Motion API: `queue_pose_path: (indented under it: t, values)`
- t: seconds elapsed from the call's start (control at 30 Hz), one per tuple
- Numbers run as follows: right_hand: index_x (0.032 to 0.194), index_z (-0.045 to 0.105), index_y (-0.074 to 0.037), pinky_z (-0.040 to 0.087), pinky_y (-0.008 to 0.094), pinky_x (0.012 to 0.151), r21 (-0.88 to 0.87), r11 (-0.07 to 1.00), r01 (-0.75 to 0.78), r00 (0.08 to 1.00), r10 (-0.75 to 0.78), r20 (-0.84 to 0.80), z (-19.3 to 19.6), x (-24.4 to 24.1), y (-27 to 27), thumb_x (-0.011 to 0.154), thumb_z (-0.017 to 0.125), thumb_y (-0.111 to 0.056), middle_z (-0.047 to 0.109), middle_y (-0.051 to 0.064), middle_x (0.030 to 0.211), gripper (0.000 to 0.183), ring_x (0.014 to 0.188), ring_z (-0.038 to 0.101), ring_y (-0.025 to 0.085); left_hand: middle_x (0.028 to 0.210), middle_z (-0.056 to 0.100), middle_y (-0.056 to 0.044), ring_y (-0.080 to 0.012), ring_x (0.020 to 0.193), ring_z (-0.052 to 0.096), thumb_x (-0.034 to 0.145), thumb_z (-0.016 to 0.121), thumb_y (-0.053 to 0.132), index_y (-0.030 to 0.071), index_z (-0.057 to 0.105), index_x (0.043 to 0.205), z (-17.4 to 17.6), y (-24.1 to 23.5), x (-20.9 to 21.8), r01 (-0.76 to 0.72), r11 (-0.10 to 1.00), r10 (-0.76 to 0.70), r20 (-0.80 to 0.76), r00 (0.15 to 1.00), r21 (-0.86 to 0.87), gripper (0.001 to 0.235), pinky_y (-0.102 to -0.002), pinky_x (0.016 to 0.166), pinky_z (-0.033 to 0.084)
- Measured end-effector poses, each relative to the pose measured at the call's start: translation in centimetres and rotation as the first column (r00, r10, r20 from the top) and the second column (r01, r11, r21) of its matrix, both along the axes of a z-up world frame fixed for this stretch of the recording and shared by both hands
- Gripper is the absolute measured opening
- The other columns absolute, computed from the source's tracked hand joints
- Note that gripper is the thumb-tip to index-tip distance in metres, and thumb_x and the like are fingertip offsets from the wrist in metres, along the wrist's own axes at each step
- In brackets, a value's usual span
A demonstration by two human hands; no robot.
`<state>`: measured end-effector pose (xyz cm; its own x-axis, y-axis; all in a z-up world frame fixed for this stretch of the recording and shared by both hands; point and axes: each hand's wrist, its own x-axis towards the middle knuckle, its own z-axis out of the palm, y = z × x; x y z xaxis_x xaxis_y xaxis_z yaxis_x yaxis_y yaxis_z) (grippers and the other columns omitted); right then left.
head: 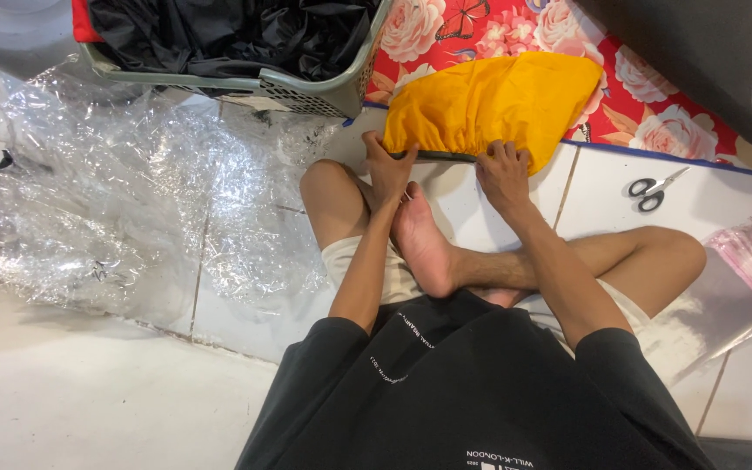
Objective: The person sits on the floor and folds a yellow garment into a compact bundle. They then place the folded item into a clear plastic bag and seal it.
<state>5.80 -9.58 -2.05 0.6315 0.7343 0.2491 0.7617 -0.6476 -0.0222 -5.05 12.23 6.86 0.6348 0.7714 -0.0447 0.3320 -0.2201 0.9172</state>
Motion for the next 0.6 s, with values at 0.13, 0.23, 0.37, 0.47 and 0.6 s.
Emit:
queue_pose_path:
  t: [0.13,0.23,0.37,0.47,0.6]
  values:
    - [0.091,0.071,-0.021,0.039,0.041,0.086,-0.019,1.000,0.016,0.999,-0.017,-0.037,0.4,-0.1,0.1,0.092,0.081,-0.022,0.055,0.001,0.105,0.010,0.100,0.054,0.021,0.113,0.054,-0.024,-0.0474,0.110,0.063,0.082,0.079,0.008,0.010,0.035,0.123,-0.4,-1.8,0.6,-0.035,0.999,0.035,-0.013,0.999,-0.004,0.059,-0.052,0.087,0.056]
    - [0.093,0.072,-0.021,0.039,0.041,0.087,-0.042,0.999,0.024,0.998,-0.026,-0.056,0.7,0.0,0.3,0.094,0.079,-0.022,0.055,0.001,0.105,0.007,0.101,0.054,0.020,0.114,0.054,-0.029,-0.0525,0.108,0.063,0.083,0.071,-0.004,0.008,0.037,0.127,-2.7,-3.3,1.9,-0.037,0.996,0.023,0.156,0.987,0.082,0.057,-0.055,0.085,0.057]
    - [0.106,0.073,-0.022,0.036,0.044,0.094,-0.062,0.998,0.007,1.000,-0.008,-0.024,3.3,-1.1,0.8,0.094,0.074,-0.016,0.056,0.003,0.114,0.014,0.110,0.053,0.021,0.093,0.053,-0.012,-0.0298,0.081,0.066,0.079,0.067,-0.005,0.012,0.046,0.117,-5.7,-3.7,3.8,-0.116,0.981,0.093,0.150,0.984,0.154,0.046,-0.039,0.076,0.059]
    - [0.127,0.065,-0.016,0.042,0.045,0.096,0.014,0.996,-0.093,0.990,0.094,-0.105,4.4,-2.4,2.4,0.091,0.069,-0.006,0.057,0.010,0.123,0.037,0.116,0.056,0.026,0.094,0.056,-0.016,-0.0355,0.082,0.066,0.078,0.067,-0.007,0.010,0.051,0.114,-4.9,-3.4,3.5,-0.133,0.982,0.116,0.127,0.985,0.134,0.043,-0.042,0.076,0.059]
    - [0.144,0.052,-0.009,0.048,0.043,0.094,0.016,0.978,-0.209,0.950,0.207,-0.234,4.3,-4.4,4.6,0.088,0.070,-0.010,0.051,0.013,0.135,0.058,0.120,0.055,0.031,0.095,0.061,-0.011,-0.0274,0.083,0.067,0.077,0.066,-0.004,0.016,0.054,0.111,-4.9,-2.4,2.6,-0.241,0.970,0.241,0.033,0.970,0.001,0.041,-0.039,0.077,0.057]
